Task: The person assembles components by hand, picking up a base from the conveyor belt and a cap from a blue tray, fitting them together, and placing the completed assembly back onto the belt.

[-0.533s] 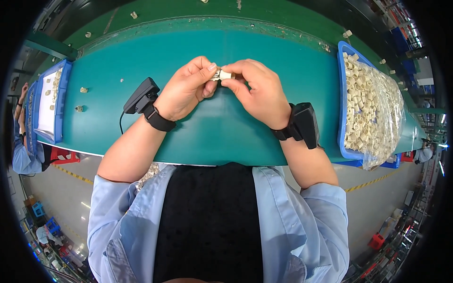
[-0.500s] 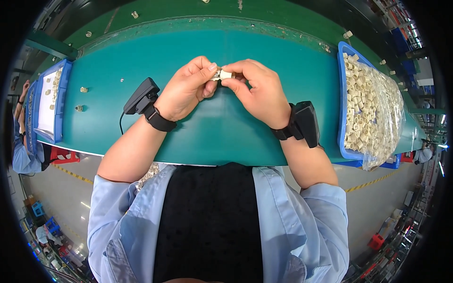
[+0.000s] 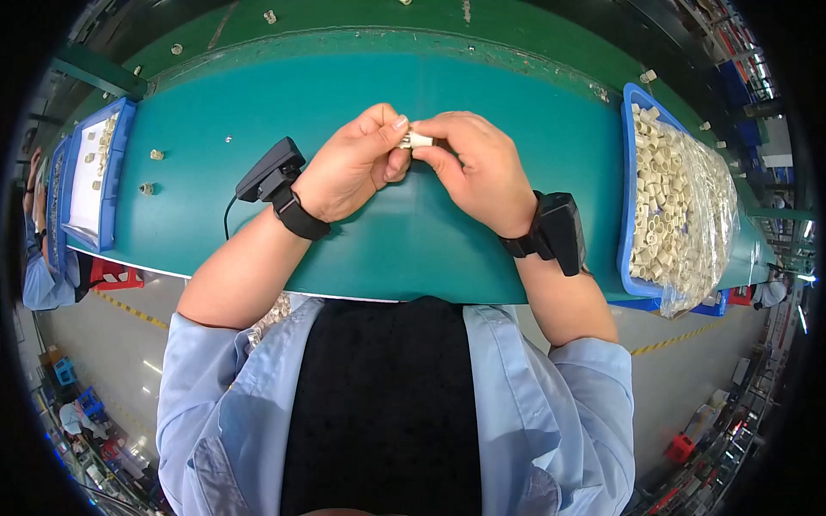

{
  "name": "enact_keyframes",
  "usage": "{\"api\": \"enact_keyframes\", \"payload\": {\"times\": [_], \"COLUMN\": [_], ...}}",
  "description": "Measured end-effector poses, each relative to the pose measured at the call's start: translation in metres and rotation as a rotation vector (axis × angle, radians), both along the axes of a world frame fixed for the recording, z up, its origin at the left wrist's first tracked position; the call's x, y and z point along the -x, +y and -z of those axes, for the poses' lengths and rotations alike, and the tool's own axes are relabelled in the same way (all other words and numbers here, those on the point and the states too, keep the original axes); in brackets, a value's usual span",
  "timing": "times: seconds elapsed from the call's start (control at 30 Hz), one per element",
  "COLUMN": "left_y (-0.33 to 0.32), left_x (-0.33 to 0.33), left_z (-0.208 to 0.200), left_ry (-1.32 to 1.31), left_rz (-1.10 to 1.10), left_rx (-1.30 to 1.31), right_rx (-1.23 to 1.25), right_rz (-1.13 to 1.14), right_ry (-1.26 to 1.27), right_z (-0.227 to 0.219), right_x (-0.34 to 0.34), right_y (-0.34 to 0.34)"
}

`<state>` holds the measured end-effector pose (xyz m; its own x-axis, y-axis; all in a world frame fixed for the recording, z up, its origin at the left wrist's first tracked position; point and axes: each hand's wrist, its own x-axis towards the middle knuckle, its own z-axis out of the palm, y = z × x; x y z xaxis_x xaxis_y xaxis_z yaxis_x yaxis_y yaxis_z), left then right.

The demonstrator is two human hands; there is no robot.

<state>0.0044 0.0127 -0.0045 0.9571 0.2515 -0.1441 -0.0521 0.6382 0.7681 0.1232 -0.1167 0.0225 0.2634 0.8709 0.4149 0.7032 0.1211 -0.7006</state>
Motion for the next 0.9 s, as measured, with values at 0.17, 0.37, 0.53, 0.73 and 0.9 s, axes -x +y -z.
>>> {"api": "enact_keyframes", "payload": {"times": [0.17,0.37,0.53,0.73,0.9], "left_y": [-0.003,-0.007,0.002,0.007,0.011], "left_x": [-0.003,-0.002,-0.004,-0.008,-0.009], "left_z": [0.001,0.001,0.005,0.007,0.010], "left_ry": [-0.004,-0.031,-0.015,-0.035,-0.016], "left_rz": [0.034,-0.025,-0.066,-0.033,-0.003], "left_rx": [-0.003,-0.203,-0.138,-0.210,-0.214], "right_rx": [-0.012,0.030,0.118,0.488,0.878], "right_rz": [0.014,0.003,0.027,0.442,0.682], "right_ry": [0.071,-0.075,-0.165,-0.542,-0.773], "right_z": [-0.001,-0.006,-0.027,-0.046,-0.006], "right_x": [0.000,-0.001,-0.041,-0.223,-0.293], "right_y": [0.000,0.005,0.034,0.090,0.086]}}
